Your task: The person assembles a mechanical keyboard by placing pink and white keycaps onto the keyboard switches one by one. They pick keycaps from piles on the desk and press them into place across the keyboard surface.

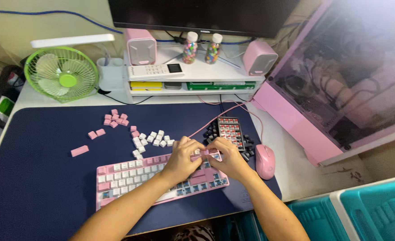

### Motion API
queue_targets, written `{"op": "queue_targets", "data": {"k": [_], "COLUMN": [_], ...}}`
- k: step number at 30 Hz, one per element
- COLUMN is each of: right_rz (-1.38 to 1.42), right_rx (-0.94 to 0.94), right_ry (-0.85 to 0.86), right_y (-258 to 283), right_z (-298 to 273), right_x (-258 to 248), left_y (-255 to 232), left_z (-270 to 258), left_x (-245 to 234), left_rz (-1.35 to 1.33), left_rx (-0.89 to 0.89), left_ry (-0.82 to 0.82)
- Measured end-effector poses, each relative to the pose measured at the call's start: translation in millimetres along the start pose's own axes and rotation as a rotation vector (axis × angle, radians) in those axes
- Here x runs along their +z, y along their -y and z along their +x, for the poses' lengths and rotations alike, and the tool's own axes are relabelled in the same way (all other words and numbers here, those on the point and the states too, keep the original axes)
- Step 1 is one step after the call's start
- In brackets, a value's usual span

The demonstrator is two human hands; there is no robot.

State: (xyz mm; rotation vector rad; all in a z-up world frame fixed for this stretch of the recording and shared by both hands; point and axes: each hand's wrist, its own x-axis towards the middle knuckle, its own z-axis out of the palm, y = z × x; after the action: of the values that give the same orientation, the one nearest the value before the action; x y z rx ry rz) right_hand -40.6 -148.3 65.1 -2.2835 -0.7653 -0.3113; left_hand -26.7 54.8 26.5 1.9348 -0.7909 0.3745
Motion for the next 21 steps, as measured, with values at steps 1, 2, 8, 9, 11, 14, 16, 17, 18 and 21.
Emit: {"op": "queue_targets", "data": {"k": [1,2,8,9,11,14,16,17,18,21], "right_rz": [0.021,0.043,0.07,0.073,0.061,0.071,0.079,0.079,0.079,0.074], "right_rx": [0.014,0.028,0.073,0.089,0.095,0.141,0.159,0.157,0.154,0.178], "right_ry": [0.0,-0.001,0.014,0.02,0.026,0.039,0.04,0.036,0.032,0.025], "right_y": [-3.7,-7.4,-28.7,-31.5,-35.6,-38.3,-39.7,-40.2,-40.6,-42.6], "right_z": [-5.3,-10.3,-26.8,-27.6,-28.0,-28.1,-28.3,-29.0,-29.7,-29.9], "right_x": [-1.5,-2.5,1.0,2.6,6.1,9.7,10.6,11.1,11.7,12.7], "left_y": [-0.2,-0.3,-0.8,0.2,2.0,4.4,5.7,6.2,6.4,7.2], "left_z": [-0.5,-0.4,-0.2,-0.3,-1.6,-2.0,-2.0,-2.0,-2.2,-0.4], "left_x": [6.6,12.8,37.3,39.1,41.3,43.8,44.9,45.6,46.3,48.2], "left_rz": [0.009,0.017,0.076,0.083,0.109,0.158,0.181,0.186,0.192,0.205], "left_rx": [0.005,0.01,-0.081,-0.056,-0.059,-0.047,-0.042,-0.046,-0.049,-0.034], "left_ry": [0.0,0.0,0.069,0.061,0.074,0.091,0.099,0.103,0.107,0.091]}}
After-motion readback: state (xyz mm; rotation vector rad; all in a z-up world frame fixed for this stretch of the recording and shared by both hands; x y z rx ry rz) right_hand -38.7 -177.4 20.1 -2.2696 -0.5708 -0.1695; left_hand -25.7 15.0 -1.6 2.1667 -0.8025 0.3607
